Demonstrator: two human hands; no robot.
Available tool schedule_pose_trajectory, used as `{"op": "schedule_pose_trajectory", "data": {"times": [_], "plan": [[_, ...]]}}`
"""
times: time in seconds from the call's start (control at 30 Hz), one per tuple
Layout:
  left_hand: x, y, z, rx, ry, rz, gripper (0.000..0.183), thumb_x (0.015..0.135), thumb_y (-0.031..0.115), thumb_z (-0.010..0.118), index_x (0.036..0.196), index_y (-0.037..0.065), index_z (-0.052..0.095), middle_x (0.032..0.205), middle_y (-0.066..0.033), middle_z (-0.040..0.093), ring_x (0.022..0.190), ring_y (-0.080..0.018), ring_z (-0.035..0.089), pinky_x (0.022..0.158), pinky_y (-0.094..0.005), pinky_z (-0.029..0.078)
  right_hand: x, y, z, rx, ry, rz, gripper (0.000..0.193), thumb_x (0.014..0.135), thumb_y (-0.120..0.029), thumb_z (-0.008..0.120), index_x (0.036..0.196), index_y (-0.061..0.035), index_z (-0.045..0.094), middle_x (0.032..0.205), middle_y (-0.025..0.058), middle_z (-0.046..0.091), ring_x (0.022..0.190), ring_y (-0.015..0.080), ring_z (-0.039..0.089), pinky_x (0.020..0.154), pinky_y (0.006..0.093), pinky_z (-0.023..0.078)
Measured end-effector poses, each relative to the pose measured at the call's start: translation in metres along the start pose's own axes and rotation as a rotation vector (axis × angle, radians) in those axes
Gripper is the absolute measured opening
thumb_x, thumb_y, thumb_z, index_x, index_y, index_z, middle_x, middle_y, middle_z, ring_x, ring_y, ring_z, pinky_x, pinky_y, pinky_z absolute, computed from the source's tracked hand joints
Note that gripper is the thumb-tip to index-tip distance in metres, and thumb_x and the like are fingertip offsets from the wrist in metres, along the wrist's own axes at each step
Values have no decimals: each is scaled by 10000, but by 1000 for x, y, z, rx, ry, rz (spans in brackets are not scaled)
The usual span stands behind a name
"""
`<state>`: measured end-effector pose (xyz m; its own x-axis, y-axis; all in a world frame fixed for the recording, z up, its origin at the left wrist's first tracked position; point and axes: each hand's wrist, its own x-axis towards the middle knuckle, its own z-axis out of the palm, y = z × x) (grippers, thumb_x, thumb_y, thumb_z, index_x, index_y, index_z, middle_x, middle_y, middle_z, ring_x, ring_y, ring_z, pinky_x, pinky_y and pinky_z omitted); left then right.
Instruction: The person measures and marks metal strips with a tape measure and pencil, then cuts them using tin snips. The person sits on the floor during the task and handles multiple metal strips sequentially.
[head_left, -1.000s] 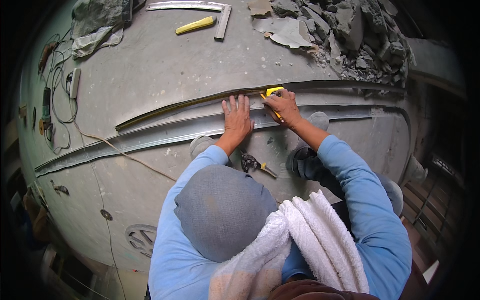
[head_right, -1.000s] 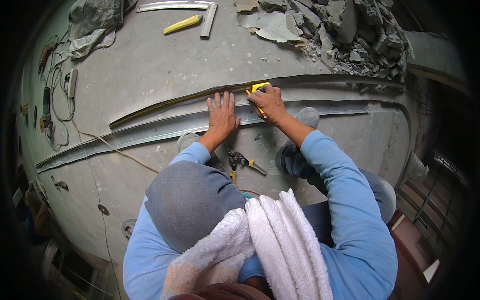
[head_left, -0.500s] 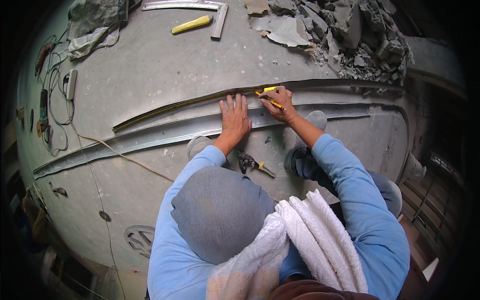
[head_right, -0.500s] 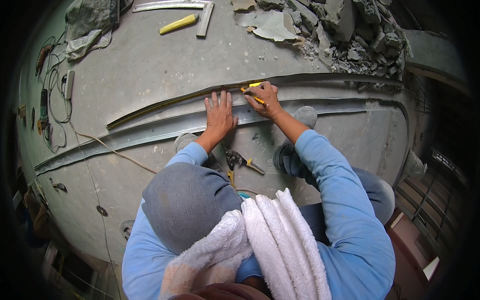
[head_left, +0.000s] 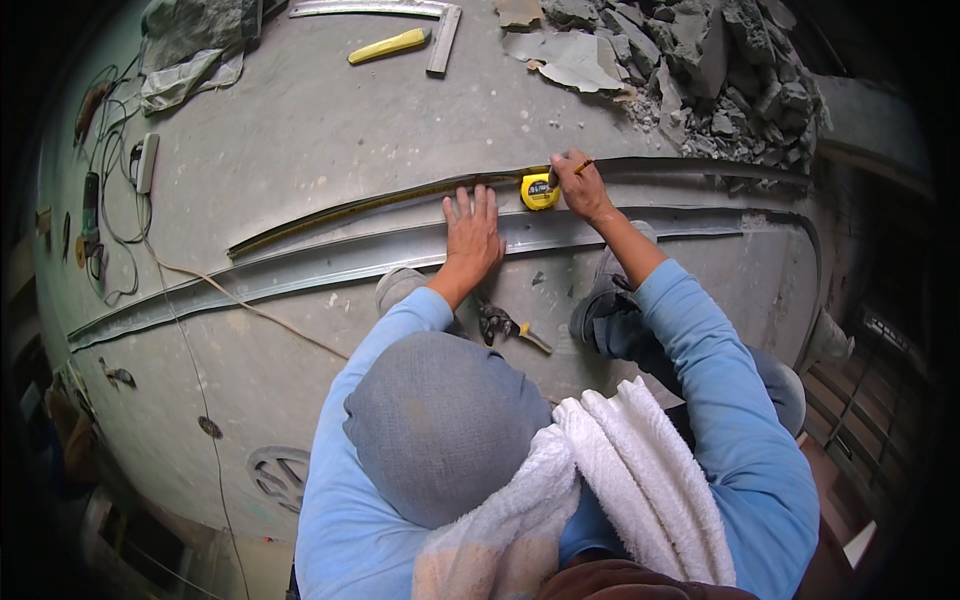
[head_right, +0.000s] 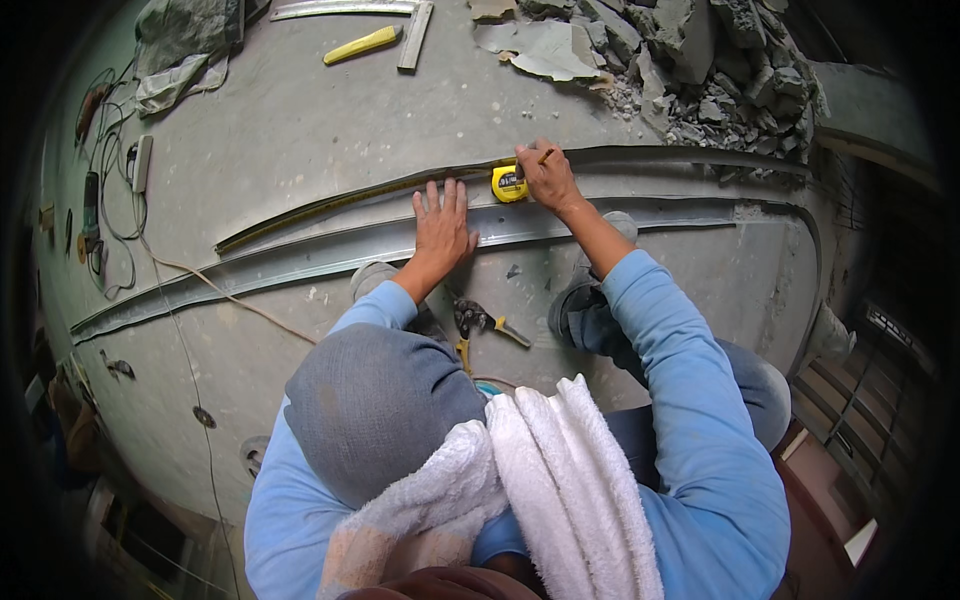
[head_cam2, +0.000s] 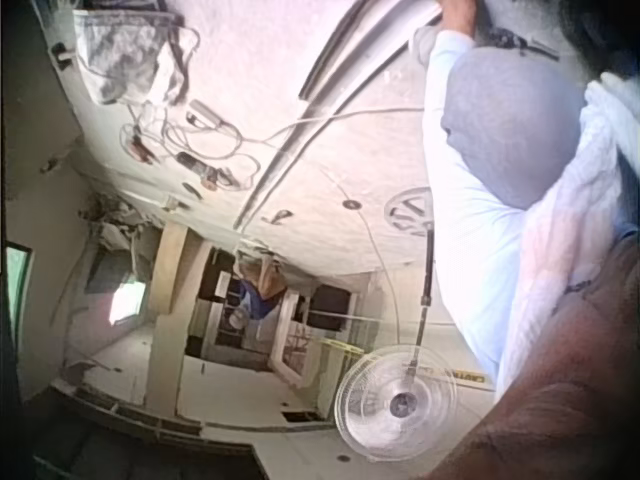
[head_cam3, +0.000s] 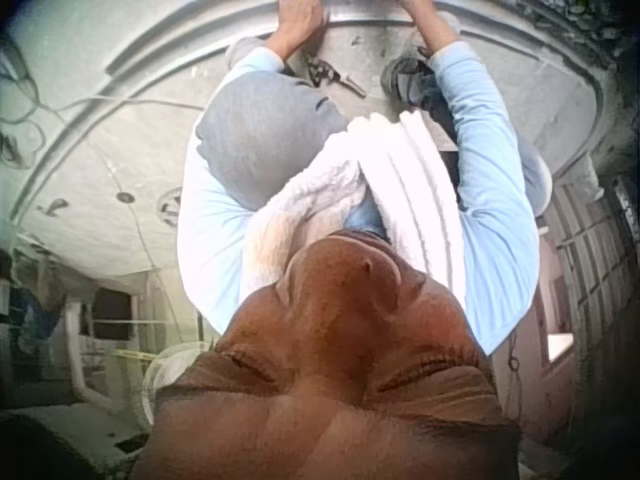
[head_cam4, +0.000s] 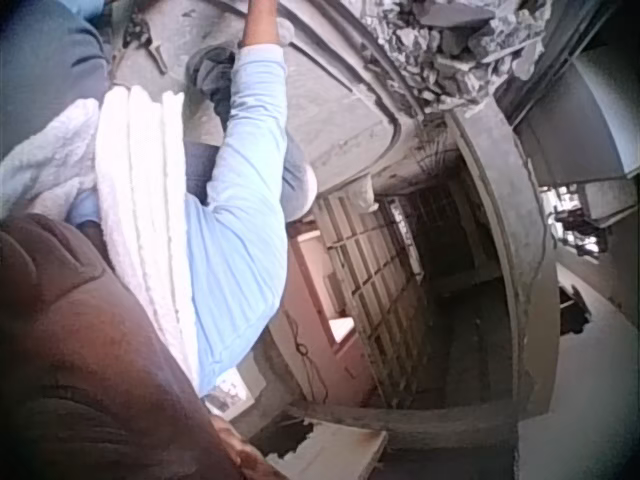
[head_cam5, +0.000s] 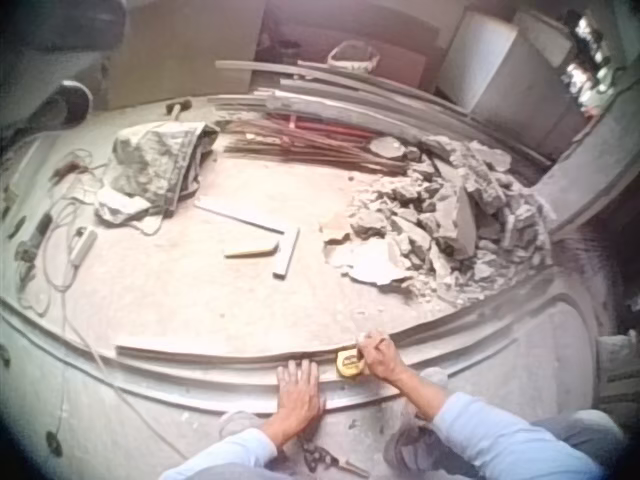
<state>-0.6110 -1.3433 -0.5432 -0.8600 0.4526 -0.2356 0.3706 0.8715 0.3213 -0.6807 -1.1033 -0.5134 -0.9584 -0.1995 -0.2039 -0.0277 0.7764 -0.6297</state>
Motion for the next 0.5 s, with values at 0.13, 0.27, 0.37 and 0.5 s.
{"op": "schedule_pose_trajectory", "data": {"times": [0.13,0.27,0.37,0.5], "plan": [[2,-1,2,23,18,3,962,755,426,784,1517,9,372,1542,-191,380,1421,-457,313,1147,-642,239,-9,-29,0,-115,182,-37,274,978,-286,583,1073,-31,614,1076,232,585,868,442,620,824,474,513],[-2,-5,9,41,39,25,939,761,393,785,1515,13,373,1535,-194,384,1409,-464,337,1153,-617,262,-16,-53,5,-374,12,283,465,901,-444,682,1117,-42,590,1106,216,596,994,433,647,851,491,531],[-2,-7,15,35,72,39,893,779,335,770,1514,15,375,1533,-202,385,1391,-477,365,1160,-592,278,-23,-64,21,-353,-25,478,680,812,-532,764,1198,-37,502,1160,213,610,1062,426,653,873,507,536],[-4,-15,16,44,206,84,787,803,271,723,1482,13,421,1519,-200,407,1376,-456,394,1151,-579,298,-20,-69,49,-185,186,596,781,757,-500,792,1279,-52,421,1203,235,607,1114,424,630,919,507,516]]}}
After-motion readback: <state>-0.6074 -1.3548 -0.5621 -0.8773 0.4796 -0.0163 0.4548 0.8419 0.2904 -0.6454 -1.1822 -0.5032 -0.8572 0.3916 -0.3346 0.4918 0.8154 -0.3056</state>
